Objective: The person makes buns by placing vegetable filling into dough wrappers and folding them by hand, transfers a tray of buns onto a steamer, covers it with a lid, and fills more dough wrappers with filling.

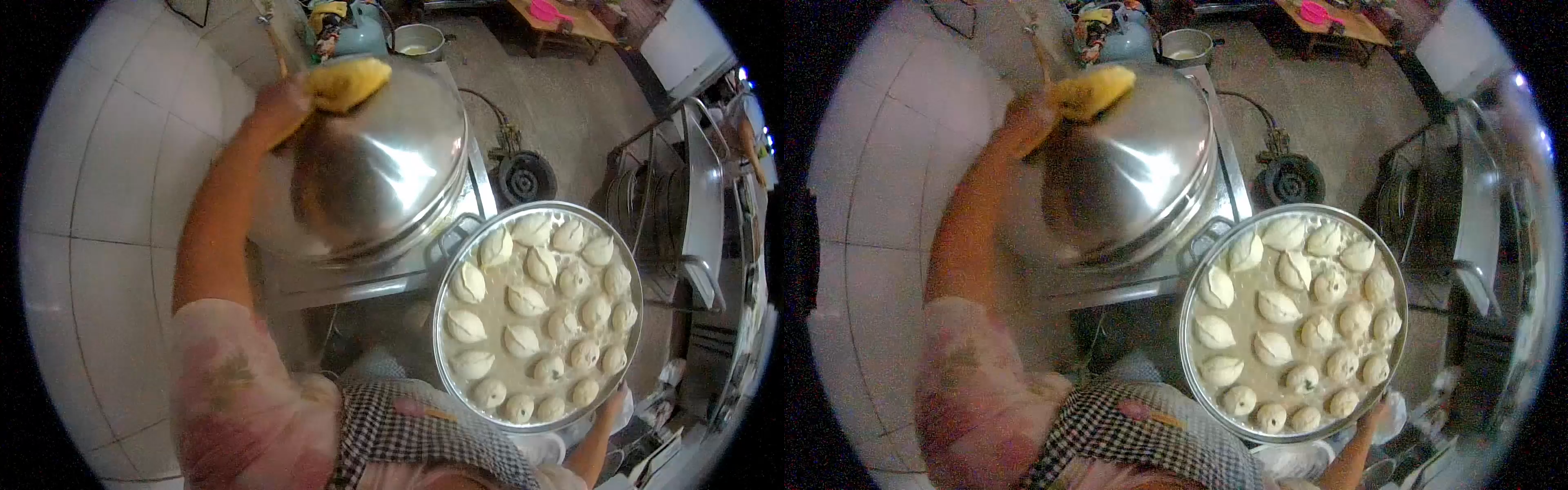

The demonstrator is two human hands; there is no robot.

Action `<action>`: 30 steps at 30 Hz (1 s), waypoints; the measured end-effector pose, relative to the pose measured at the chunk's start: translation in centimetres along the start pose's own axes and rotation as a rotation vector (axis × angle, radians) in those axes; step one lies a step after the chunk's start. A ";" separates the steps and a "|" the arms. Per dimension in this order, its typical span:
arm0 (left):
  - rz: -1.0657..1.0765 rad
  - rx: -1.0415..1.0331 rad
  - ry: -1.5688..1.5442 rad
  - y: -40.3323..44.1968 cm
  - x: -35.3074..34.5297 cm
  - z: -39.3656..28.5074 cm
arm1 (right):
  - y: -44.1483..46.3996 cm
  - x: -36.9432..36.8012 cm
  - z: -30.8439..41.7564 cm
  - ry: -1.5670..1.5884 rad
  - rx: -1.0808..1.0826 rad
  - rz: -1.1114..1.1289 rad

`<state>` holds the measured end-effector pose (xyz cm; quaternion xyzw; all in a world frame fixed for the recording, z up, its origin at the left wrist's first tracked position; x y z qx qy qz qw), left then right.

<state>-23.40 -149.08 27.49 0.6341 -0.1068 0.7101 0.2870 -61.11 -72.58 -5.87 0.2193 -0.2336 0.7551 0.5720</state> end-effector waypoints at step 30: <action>0.036 0.203 0.083 -39.4 12.8 -52.9 | -3.6 21.9 -18.7 0.145 0.230 1.116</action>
Point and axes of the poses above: each hand's wrist, its own y-axis towards the middle knuckle, its own x-axis out of the back of the hand, z = x × y, the point moved 1 cm from there along y, towards the middle knuckle, and after that the axes turned 4 degrees about y, right-handed, at the moved point
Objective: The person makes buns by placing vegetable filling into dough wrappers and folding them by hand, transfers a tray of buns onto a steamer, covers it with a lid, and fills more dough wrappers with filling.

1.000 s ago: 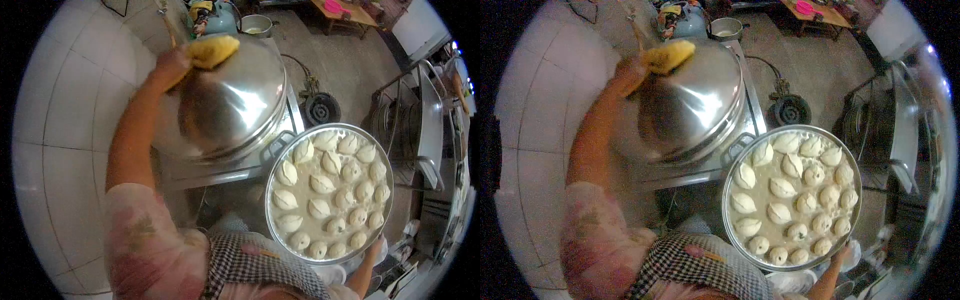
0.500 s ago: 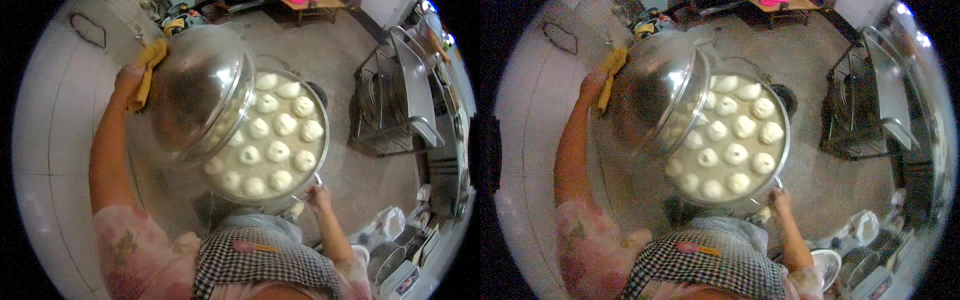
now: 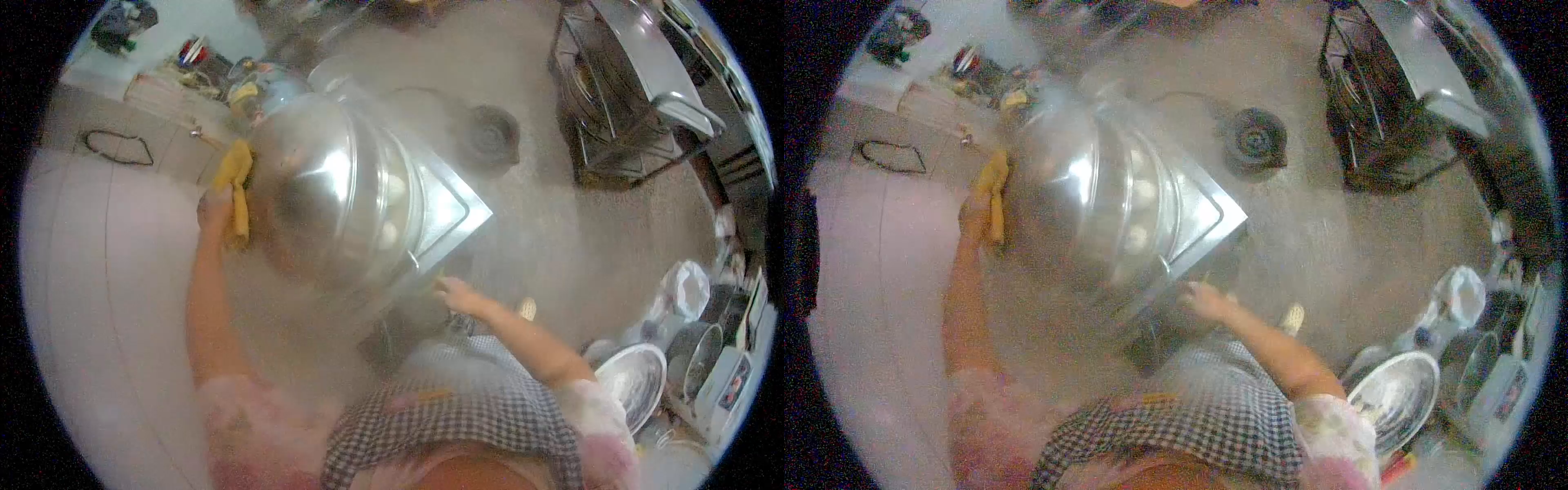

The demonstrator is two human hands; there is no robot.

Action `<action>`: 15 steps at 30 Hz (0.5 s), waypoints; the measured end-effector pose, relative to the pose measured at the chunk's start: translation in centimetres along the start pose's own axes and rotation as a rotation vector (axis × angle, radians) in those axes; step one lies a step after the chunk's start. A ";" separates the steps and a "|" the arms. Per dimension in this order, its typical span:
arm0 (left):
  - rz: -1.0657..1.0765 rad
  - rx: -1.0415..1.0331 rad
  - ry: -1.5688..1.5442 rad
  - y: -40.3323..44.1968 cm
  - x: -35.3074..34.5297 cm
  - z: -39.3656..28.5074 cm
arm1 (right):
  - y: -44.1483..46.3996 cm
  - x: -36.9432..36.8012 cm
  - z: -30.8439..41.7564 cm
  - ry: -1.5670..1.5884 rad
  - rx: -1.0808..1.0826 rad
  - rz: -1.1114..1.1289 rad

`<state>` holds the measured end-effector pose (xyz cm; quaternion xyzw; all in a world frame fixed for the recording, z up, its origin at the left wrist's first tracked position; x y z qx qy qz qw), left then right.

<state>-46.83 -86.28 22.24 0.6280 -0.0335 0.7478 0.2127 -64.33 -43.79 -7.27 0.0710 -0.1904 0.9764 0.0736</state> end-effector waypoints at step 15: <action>-0.085 -0.063 0.069 -28.6 10.1 -38.6 | -44.5 24.5 -38.3 0.034 -0.354 -0.220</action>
Point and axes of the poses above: each hand's wrist, its own y-axis towards the middle knuckle, its own x-axis out of the back of the hand, z = x × y, the point moved 1 cm from there along y, towards the middle knuckle, and after that the axes turned 4 degrees about y, right-handed, at the moved point
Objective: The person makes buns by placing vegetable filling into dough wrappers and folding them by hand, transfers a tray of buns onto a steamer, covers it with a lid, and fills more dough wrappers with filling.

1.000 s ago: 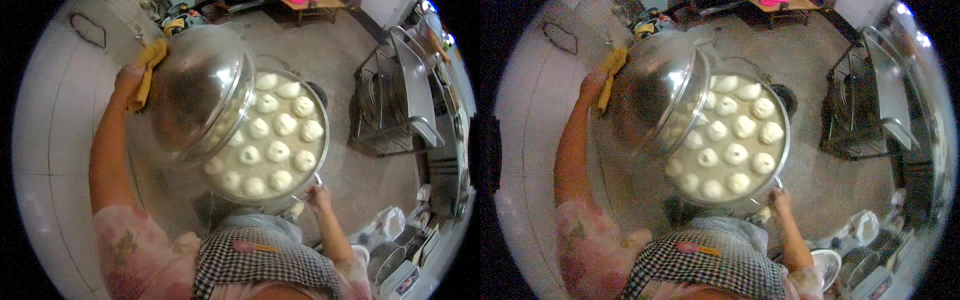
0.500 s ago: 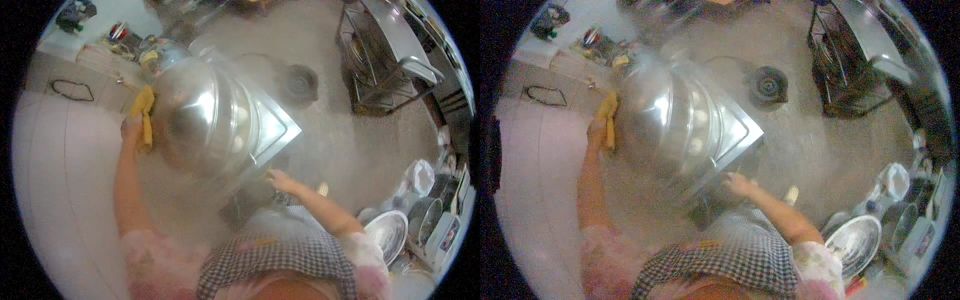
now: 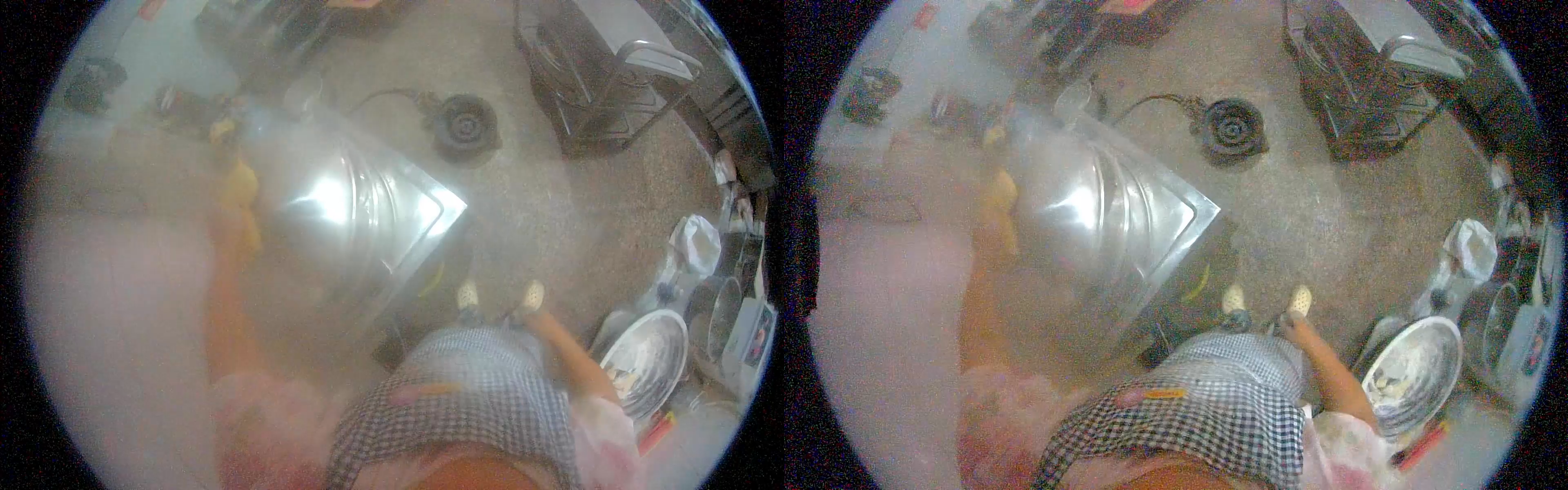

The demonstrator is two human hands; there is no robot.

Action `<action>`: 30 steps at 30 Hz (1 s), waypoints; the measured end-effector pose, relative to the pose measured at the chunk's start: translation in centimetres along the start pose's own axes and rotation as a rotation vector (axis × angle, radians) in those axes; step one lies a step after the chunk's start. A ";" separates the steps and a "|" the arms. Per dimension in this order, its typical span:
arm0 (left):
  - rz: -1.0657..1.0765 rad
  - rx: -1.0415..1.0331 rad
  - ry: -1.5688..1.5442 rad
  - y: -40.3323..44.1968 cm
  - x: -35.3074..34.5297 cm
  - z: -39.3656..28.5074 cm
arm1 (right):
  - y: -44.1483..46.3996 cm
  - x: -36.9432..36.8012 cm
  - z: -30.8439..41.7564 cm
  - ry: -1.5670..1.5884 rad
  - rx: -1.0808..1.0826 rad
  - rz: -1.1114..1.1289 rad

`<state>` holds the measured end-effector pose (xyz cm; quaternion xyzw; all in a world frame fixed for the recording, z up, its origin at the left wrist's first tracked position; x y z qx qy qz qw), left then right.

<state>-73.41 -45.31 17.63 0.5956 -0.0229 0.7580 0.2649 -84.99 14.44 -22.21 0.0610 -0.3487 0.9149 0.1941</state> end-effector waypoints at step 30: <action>-0.221 -0.049 -0.410 -85.9 34.2 -87.4 | -38.0 74.8 -90.4 -0.004 0.072 -0.124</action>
Point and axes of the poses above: each hand's wrist, its own y-axis towards the middle knuckle, its own x-axis out of the back of the hand, z = x × y, the point moved 1 cm from there along y, towards the middle knuckle, and after that the axes turned 4 degrees about y, right-handed, at the moved point
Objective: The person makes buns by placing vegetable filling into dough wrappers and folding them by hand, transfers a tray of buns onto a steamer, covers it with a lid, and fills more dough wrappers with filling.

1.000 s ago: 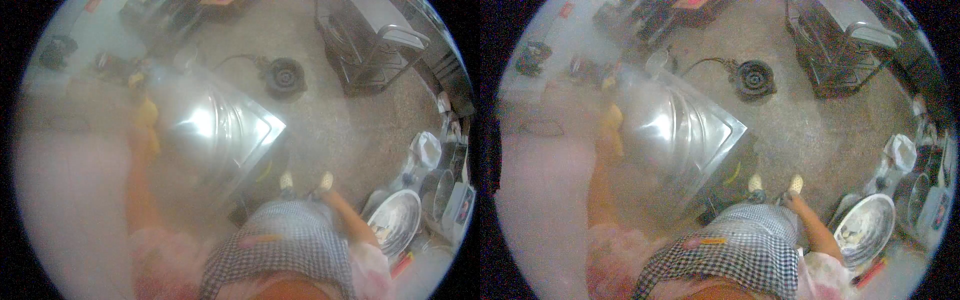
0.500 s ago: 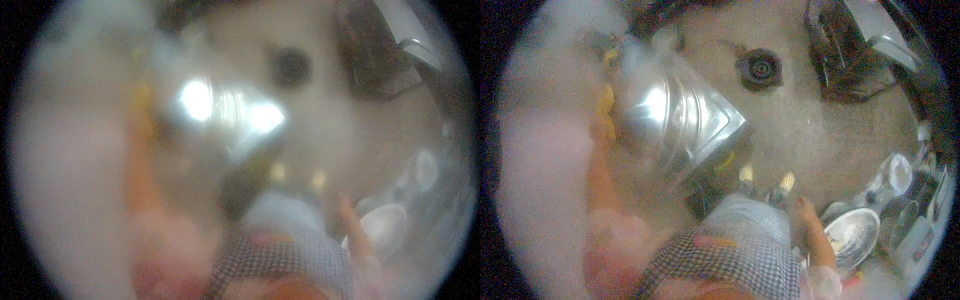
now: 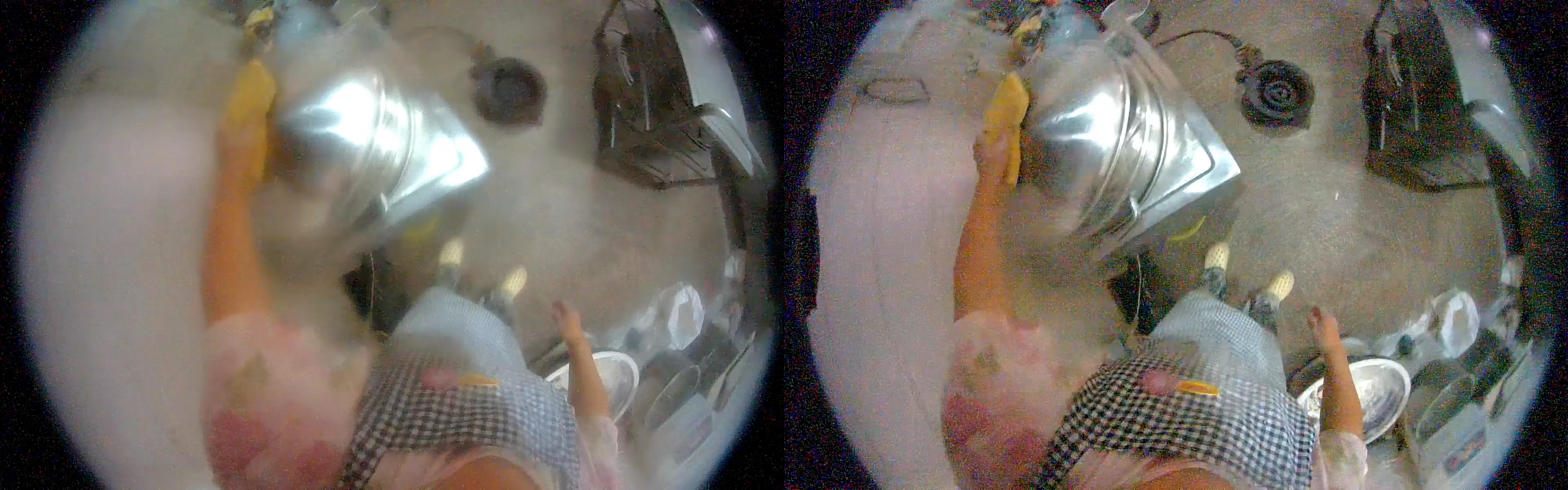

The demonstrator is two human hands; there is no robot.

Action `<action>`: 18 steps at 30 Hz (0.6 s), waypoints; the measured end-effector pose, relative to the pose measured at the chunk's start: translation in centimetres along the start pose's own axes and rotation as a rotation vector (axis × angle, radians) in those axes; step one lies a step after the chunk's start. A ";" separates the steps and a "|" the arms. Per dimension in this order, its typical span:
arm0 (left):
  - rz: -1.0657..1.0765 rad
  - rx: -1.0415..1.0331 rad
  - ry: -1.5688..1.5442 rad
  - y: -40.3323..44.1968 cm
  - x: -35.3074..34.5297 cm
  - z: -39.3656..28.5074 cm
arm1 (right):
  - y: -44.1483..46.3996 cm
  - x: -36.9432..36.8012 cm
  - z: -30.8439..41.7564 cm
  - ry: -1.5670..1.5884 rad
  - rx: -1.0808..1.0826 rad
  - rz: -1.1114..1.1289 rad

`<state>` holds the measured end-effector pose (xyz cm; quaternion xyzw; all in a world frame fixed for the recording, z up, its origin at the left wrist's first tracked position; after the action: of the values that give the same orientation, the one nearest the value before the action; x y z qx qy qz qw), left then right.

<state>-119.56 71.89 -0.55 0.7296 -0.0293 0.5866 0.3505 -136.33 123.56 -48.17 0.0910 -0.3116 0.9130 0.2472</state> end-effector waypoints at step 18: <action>-0.043 1.661 -1.743 22.1 -41.5 33.4 | 24.9 -19.3 45.7 -0.162 -0.298 0.002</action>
<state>-114.54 21.80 -28.57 0.8840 0.1426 -0.2697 -0.3542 -131.78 70.87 -31.33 0.1261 -0.4623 0.8467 0.2311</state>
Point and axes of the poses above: each hand's wrist, its own y-axis towards the middle knuckle, its own x-axis out of the back of the hand, z = x × y, the point moved 1 cm from there along y, towards the middle knuckle, and after that the axes turned 4 degrees about y, right-handed, at the moved point
